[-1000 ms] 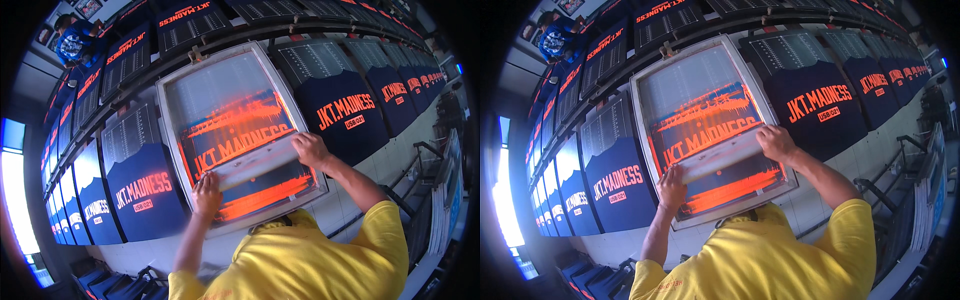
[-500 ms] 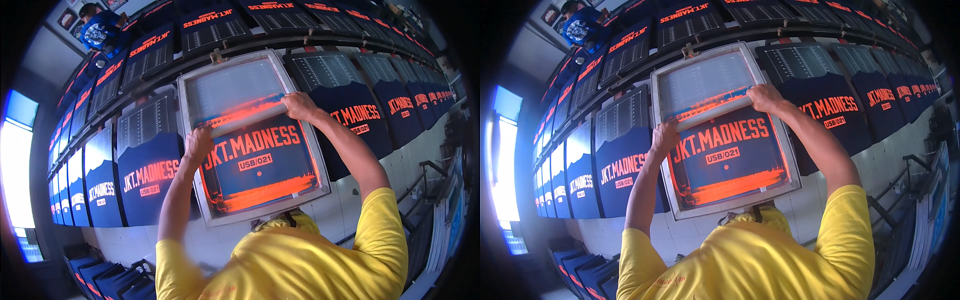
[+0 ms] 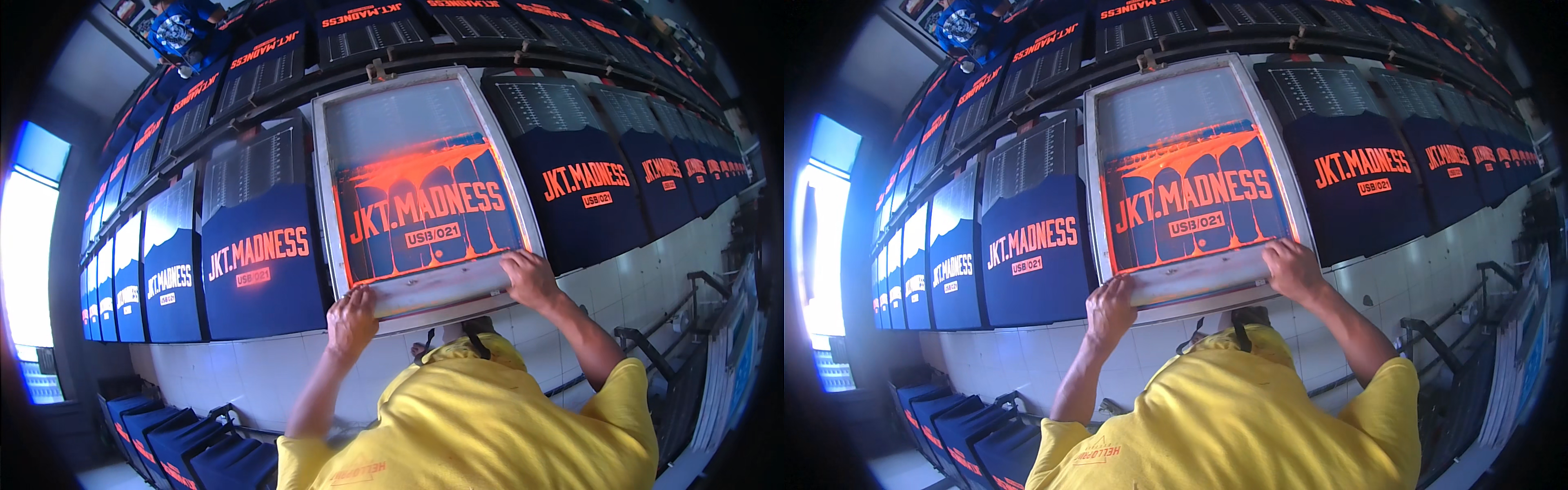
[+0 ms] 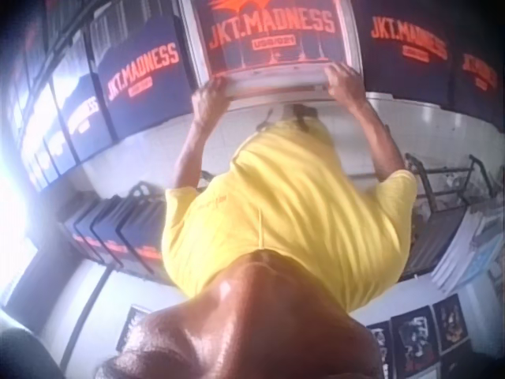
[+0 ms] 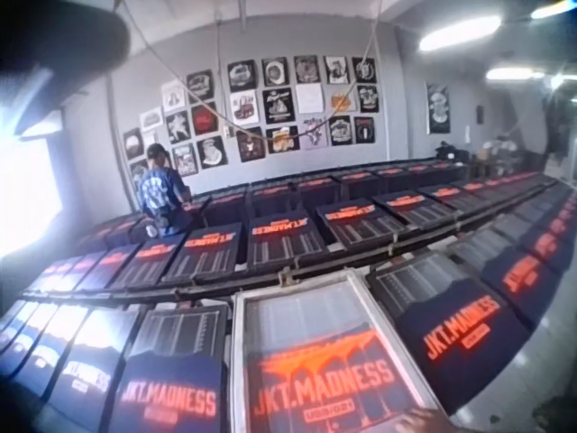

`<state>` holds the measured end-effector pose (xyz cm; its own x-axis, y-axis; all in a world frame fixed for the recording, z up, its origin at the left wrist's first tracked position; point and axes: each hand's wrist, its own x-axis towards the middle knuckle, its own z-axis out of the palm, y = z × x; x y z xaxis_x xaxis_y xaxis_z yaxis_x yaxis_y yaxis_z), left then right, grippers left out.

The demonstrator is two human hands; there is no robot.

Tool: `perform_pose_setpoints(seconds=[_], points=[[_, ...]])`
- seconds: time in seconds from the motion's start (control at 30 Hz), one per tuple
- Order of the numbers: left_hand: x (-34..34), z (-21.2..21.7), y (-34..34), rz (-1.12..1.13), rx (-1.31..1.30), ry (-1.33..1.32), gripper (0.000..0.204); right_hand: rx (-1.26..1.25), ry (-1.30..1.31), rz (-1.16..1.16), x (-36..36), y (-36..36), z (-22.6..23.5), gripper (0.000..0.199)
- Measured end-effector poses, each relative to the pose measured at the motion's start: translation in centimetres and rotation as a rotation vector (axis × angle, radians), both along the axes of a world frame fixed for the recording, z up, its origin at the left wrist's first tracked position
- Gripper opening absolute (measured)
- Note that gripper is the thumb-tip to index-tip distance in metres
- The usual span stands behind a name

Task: The person performs screen printing by lowering a screen onto a shirt, spreading orange ink with a squeegee, and then raising the screen to reveal the printed design.

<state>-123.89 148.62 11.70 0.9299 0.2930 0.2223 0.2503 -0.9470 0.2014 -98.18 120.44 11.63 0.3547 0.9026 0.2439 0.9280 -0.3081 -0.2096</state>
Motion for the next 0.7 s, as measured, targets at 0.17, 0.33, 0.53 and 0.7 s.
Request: perform_pose_setpoints(seconds=[0.17, 0.33, 0.53, 0.7], points=[[-0.2, -1.9, -0.1, -0.029, 0.078, -0.091, 0.032, 0.08, -0.122, 0.0, -0.3, 0.4, -1.0, 0.017], [4.3, -2.2, 5.0, -0.072, 0.079, -0.078, 0.032, 0.024, -0.097, -0.033, 3.4, 4.4, -1.2, 0.013], [12.6, -2.4, 13.1, -0.09, 0.01, -0.071, 0.029, -0.009, -0.074, -0.055, 11.3, 11.8, -0.4, 0.011], [17.3, -1.2, 16.1, -0.057, 0.048, -0.033, 0.024, -0.083, -0.034, -0.068, 16.6, 15.4, -0.4, 0.018]])
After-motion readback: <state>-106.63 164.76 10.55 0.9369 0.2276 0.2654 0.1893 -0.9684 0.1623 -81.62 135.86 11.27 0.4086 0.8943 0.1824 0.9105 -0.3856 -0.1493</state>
